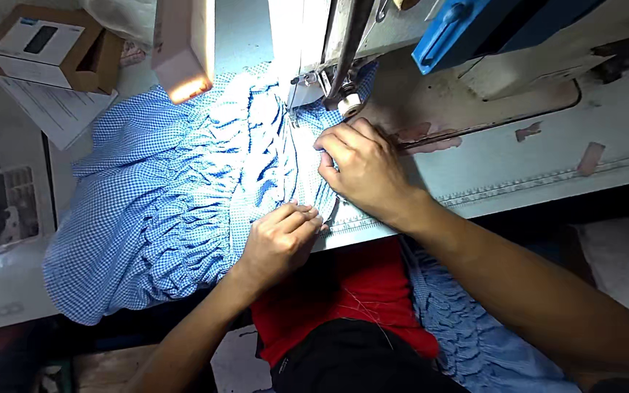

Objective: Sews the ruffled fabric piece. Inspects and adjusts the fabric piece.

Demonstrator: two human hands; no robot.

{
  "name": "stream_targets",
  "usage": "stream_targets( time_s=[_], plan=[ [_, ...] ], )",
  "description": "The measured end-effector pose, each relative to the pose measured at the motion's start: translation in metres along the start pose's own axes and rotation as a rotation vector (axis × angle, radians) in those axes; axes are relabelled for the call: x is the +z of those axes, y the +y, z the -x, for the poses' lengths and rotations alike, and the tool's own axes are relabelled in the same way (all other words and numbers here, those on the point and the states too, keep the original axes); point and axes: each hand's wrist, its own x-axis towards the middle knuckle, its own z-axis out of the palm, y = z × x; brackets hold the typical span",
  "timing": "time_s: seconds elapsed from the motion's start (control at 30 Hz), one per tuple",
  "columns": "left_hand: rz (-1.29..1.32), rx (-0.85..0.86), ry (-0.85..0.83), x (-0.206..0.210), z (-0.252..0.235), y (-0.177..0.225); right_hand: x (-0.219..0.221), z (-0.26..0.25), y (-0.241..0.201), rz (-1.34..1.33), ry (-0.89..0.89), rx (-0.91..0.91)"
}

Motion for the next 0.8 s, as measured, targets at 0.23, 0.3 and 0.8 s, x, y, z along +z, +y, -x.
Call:
stream_targets(
  time_s=[0.23, 0.3, 0.8],
  plan=[
    [-0.026, -0.009, -0.055, -0.005, -0.018, -0.016, 0.004, -0.016, 0.006, -0.013, 0.003, -0.043],
    [-0.025, -0.01, -0.069, -0.006, -0.022, -0.021, 0.006, -0.022, 0.008, -0.004, -0.005, -0.044],
    [-0.125, -0.008, -0.091, -0.009, -0.057, -0.066, 0.016, -0.047, 0.028, 0.073, 0.078, 0.007]
  ],
)
